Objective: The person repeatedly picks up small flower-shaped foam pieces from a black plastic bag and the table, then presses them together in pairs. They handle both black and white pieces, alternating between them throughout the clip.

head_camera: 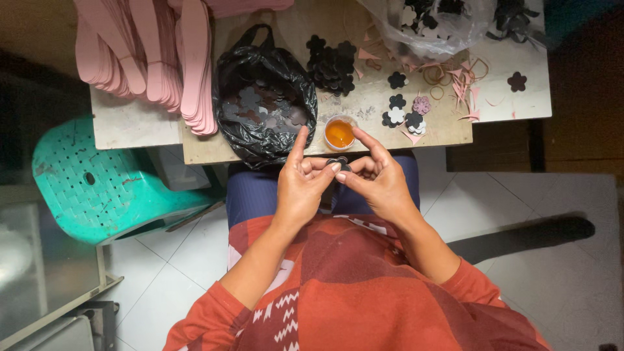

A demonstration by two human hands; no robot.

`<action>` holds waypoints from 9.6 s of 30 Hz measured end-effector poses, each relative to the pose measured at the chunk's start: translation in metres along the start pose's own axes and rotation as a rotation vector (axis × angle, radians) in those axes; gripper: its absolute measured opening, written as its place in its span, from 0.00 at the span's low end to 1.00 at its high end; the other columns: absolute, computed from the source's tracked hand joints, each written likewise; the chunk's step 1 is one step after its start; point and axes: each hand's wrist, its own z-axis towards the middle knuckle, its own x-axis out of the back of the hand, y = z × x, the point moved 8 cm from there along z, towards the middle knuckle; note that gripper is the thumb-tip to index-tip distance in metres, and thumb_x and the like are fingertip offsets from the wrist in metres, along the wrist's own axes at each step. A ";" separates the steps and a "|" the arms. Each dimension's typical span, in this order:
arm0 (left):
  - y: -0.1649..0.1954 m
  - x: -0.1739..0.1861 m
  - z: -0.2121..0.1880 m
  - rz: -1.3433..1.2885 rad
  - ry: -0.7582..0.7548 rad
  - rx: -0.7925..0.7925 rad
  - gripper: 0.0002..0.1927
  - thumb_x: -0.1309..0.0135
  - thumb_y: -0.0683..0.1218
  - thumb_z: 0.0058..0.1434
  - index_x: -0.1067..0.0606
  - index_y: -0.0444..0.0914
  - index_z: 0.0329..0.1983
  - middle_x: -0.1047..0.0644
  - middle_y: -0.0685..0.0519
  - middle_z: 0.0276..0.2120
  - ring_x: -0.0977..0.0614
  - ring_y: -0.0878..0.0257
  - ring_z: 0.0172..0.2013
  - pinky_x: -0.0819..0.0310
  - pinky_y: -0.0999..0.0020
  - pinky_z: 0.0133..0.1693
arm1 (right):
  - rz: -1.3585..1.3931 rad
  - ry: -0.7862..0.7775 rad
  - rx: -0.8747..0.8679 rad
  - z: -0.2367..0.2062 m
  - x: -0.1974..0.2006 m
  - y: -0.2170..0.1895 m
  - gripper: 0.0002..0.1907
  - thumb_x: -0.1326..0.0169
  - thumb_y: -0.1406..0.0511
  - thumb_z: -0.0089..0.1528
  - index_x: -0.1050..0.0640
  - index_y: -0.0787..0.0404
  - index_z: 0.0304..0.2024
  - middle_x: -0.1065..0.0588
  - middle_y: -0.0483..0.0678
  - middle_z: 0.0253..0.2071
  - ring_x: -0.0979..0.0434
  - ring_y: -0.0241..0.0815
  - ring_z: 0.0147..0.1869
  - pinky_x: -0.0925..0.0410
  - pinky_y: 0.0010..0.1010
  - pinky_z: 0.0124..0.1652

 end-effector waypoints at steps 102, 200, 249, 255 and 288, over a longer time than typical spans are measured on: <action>0.026 0.198 -0.117 -0.019 -0.063 0.174 0.39 0.50 0.38 0.66 0.52 0.33 0.78 0.18 0.46 0.41 0.17 0.67 0.37 0.19 0.73 0.41 | 0.409 -0.074 0.437 -0.094 -0.190 0.033 0.17 0.52 0.74 0.65 0.23 0.66 0.56 0.25 0.55 0.58 0.26 0.47 0.63 0.33 0.39 0.65; -0.001 0.227 -0.156 -0.242 -0.159 0.546 0.30 0.56 0.57 0.72 0.34 0.36 0.72 0.22 0.52 0.45 0.19 0.64 0.46 0.20 0.61 0.53 | -0.167 -0.121 -0.047 -0.078 -0.232 0.053 0.39 0.42 0.75 0.57 0.35 0.62 0.72 0.23 0.40 0.34 0.35 0.21 0.31 0.42 0.14 0.30; -0.022 0.231 -0.154 -0.046 -0.030 0.319 0.31 0.46 0.39 0.66 0.36 0.34 0.72 0.18 0.51 0.48 0.19 0.71 0.42 0.25 0.77 0.43 | -0.121 -0.053 0.068 -0.085 -0.217 0.086 0.38 0.44 0.74 0.62 0.39 0.64 0.74 0.22 0.43 0.40 0.30 0.23 0.36 0.35 0.13 0.38; -0.028 0.230 -0.159 -0.090 -0.030 0.240 0.31 0.46 0.38 0.66 0.36 0.32 0.73 0.18 0.47 0.51 0.20 0.70 0.48 0.27 0.77 0.52 | 0.001 -0.057 -0.018 -0.090 -0.226 0.112 0.42 0.38 0.76 0.58 0.38 0.65 0.74 0.23 0.44 0.38 0.31 0.24 0.35 0.37 0.15 0.35; -0.046 0.239 -0.159 -0.088 0.077 0.053 0.40 0.43 0.34 0.63 0.45 0.29 0.76 0.19 0.49 0.38 0.17 0.68 0.39 0.22 0.76 0.43 | 0.140 -0.084 -0.183 -0.083 -0.216 0.147 0.39 0.40 0.73 0.59 0.37 0.66 0.72 0.22 0.42 0.37 0.26 0.27 0.38 0.35 0.17 0.36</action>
